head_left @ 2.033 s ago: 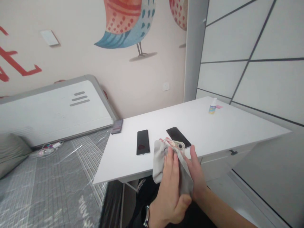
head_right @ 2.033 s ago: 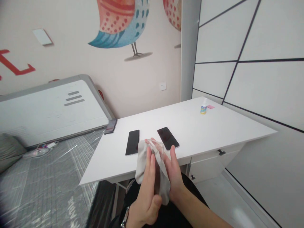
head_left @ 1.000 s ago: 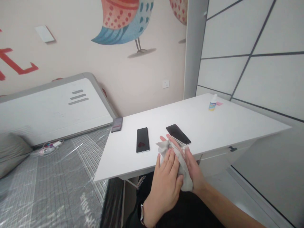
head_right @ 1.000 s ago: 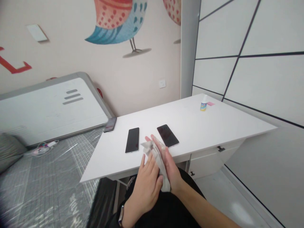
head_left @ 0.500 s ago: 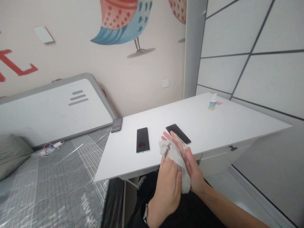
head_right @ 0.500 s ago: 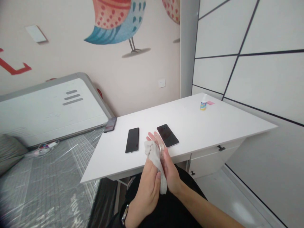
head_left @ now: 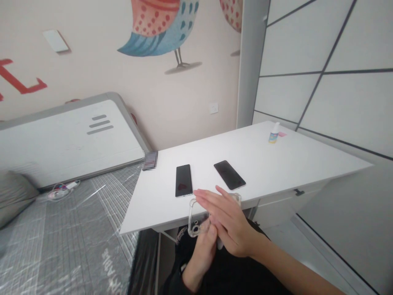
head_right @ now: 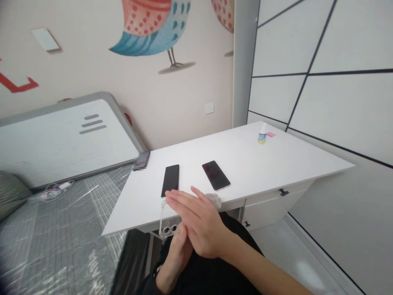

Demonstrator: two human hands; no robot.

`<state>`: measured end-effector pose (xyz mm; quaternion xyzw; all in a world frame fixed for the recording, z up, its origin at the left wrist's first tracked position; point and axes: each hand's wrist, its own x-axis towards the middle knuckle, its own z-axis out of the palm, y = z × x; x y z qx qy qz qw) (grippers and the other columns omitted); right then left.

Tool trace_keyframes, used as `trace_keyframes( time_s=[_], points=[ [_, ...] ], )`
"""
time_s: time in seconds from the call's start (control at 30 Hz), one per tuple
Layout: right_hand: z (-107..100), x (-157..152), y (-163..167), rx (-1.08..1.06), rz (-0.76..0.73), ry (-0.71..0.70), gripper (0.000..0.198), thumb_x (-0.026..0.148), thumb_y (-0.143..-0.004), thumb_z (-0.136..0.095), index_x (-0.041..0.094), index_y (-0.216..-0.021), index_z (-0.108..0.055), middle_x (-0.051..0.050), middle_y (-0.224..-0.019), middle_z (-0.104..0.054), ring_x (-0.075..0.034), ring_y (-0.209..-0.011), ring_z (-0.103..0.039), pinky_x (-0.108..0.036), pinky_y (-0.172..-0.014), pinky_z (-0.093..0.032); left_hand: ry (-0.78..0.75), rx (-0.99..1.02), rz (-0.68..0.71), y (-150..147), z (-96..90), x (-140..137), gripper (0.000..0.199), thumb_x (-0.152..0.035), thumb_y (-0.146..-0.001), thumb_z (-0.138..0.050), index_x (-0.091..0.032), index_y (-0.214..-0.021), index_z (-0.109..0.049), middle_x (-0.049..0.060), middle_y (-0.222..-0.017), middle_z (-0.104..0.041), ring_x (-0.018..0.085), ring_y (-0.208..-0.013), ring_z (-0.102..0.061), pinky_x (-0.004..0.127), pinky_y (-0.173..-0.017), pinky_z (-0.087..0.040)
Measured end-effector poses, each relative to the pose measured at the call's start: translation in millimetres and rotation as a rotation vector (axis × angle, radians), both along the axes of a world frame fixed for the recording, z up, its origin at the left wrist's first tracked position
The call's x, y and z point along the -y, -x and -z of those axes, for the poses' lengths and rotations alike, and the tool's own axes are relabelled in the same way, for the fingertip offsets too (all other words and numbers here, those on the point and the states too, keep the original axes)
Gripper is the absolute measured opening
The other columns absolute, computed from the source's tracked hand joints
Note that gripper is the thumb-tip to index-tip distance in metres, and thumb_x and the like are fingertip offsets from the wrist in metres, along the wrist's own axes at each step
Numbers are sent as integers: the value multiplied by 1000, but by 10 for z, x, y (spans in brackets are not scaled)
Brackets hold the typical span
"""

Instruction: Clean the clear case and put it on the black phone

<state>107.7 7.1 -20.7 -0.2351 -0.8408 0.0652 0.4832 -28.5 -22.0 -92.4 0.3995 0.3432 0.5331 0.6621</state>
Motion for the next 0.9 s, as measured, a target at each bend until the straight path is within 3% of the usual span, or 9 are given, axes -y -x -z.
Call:
trace_keyframes(
  time_s=[0.17,0.33,0.5,0.67,0.9],
  points=[
    [10,-24,17,-79,28,55,61,2,-97,-35,23,-154,-44,-11,-157,-54,-17,-149,-46,-45,-127,-34,171,172,-115,-107,-201,-53,43,-52,-72,-90,-20,-99,-82,12,-107,-82,32,-119,-72,37,-103,-55],
    [-22,-25,-117,-376,56,213,46,10,-101,-44,29,-141,-57,-7,-144,-63,-19,-138,-56,-40,-118,-45,232,266,-115,-153,-412,-103,47,-45,-63,-97,-19,-98,-79,7,-99,-84,28,-105,-77,38,-100,-58],
    [62,-113,-199,-438,158,331,35,20,-103,-49,28,-135,-59,-9,-140,-64,-25,-136,-57,-44,-117,-45,264,308,-169,-154,-415,-138,51,-39,-58,-101,-20,-98,-75,3,-95,-84,24,-96,-79,33,-92,-62],
    [172,-147,-220,-402,121,495,32,30,-105,-47,26,-132,-61,-10,-136,-67,-28,-131,-60,-46,-114,-46,241,203,-198,-117,-379,-156,55,-44,-57,-101,-21,-100,-74,1,-94,-84,18,-84,-79,26,-78,-63],
    [170,-137,-244,-425,122,495,27,34,-102,-50,25,-122,-66,-8,-117,-73,-27,-113,-68,-40,-100,-51,187,130,-169,-62,-354,-212,50,-46,-53,-102,-14,-82,-77,3,-68,-79,17,-64,-75,25,-66,-61]
  ],
)
